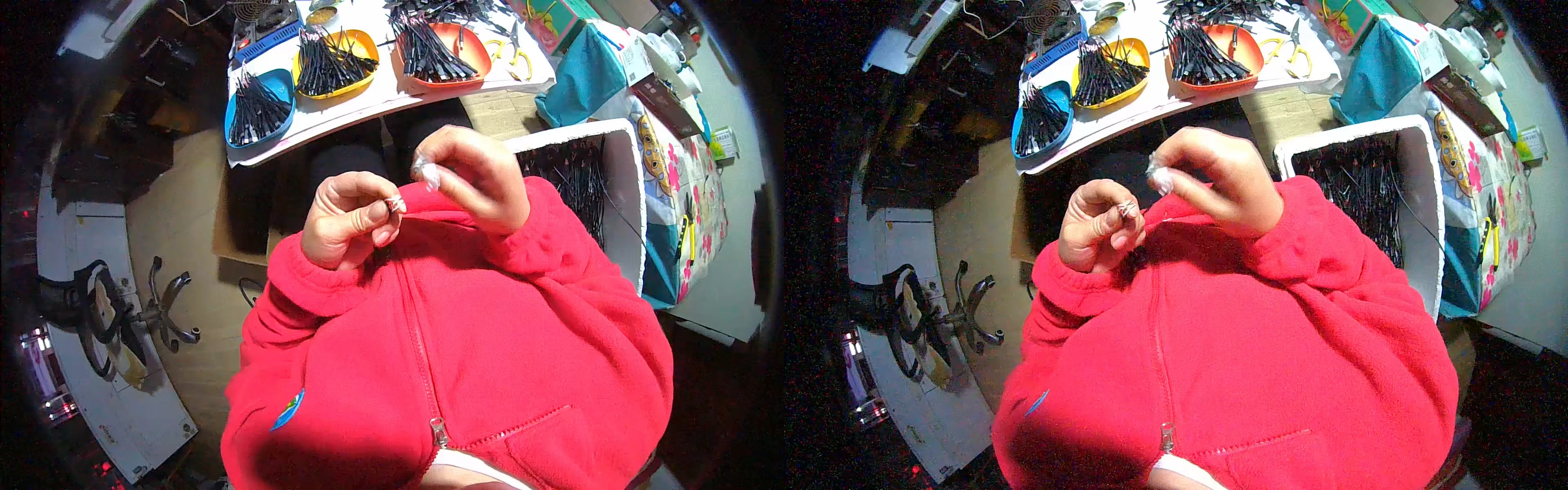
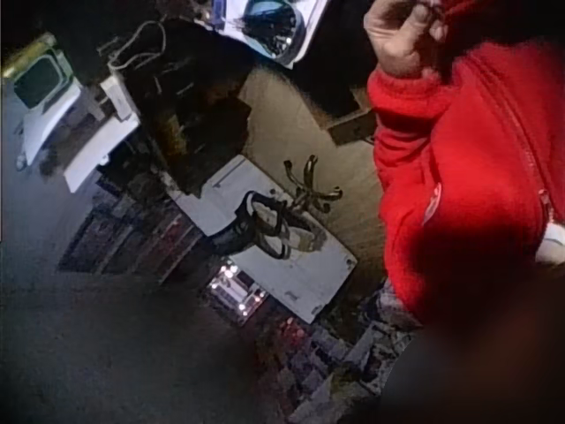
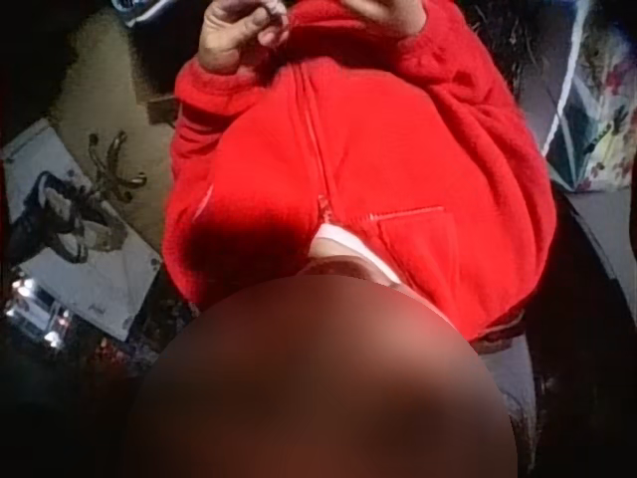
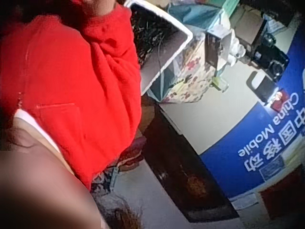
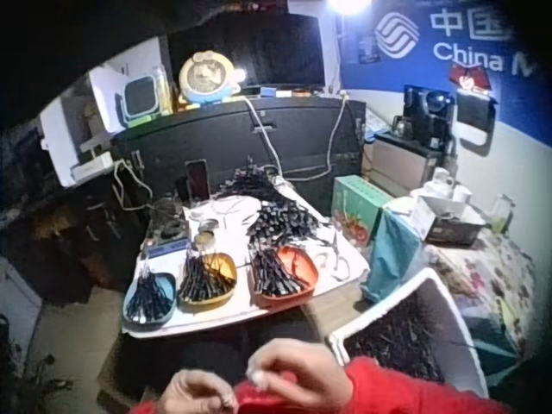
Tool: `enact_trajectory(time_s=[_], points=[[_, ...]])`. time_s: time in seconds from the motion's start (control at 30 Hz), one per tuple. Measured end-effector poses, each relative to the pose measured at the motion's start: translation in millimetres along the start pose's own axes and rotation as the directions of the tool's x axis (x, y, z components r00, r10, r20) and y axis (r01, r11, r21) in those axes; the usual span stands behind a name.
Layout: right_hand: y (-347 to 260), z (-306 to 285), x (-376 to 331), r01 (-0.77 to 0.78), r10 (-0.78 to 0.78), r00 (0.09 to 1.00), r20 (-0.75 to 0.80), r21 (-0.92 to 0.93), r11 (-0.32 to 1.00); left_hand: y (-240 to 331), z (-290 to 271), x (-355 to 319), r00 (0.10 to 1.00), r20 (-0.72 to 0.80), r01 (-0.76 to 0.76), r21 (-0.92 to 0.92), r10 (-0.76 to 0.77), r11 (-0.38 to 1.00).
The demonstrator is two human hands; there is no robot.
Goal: The person repeatedly picks small black wire components from a tray, attaches a small white piece to the end, and places the finished item into a white box. The process is repeated continuously throughout the clip.
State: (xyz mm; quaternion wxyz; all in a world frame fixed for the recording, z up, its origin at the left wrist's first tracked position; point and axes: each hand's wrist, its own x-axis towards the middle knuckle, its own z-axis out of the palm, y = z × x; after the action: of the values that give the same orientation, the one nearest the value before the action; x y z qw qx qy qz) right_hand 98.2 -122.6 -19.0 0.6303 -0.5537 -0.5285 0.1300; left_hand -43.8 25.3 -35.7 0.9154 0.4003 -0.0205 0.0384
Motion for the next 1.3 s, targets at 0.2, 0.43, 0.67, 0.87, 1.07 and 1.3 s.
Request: enact_trajectory(time_s=[0.2,0.43,0.67,0.87,1.07,1.3], points=[[-9.6,-10.9,-10.4,0.116,-0.097,0.991,0.092,-0.231,0.966,-2.1,3.3,4.4,0.999,0.043,0.024,-0.108,-0.019,0.994],[-16.0,-6.4,-2.2,0.339,-0.316,0.938,0.140,-0.202,0.919,-1.1,4.4,4.2,0.996,0.058,0.077,-0.116,-0.070,0.990],[-12.1,-12.6,-8.0,-0.147,0.123,0.945,0.302,0.055,0.988,18.8,7.2,6.3,0.989,0.112,-0.147,0.663,0.096,0.734],[-5.6,-5.6,-8.8,-0.606,0.480,0.795,0.370,0.498,0.621,16.3,11.2,5.8,0.969,0.079,-0.208,0.770,0.233,0.604],[-19.1,-8.6,-4.0,0.205,-0.154,0.974,0.168,-0.351,0.913,11.5,3.7,2.7,0.992,-0.034,-0.091,0.494,0.124,0.864],[-20.0,-10.4,-5.7,0.017,0.040,0.960,0.277,-0.199,0.980,7.9,8.6,4.5,0.987,-0.007,-0.118,0.654,0.162,0.747]])
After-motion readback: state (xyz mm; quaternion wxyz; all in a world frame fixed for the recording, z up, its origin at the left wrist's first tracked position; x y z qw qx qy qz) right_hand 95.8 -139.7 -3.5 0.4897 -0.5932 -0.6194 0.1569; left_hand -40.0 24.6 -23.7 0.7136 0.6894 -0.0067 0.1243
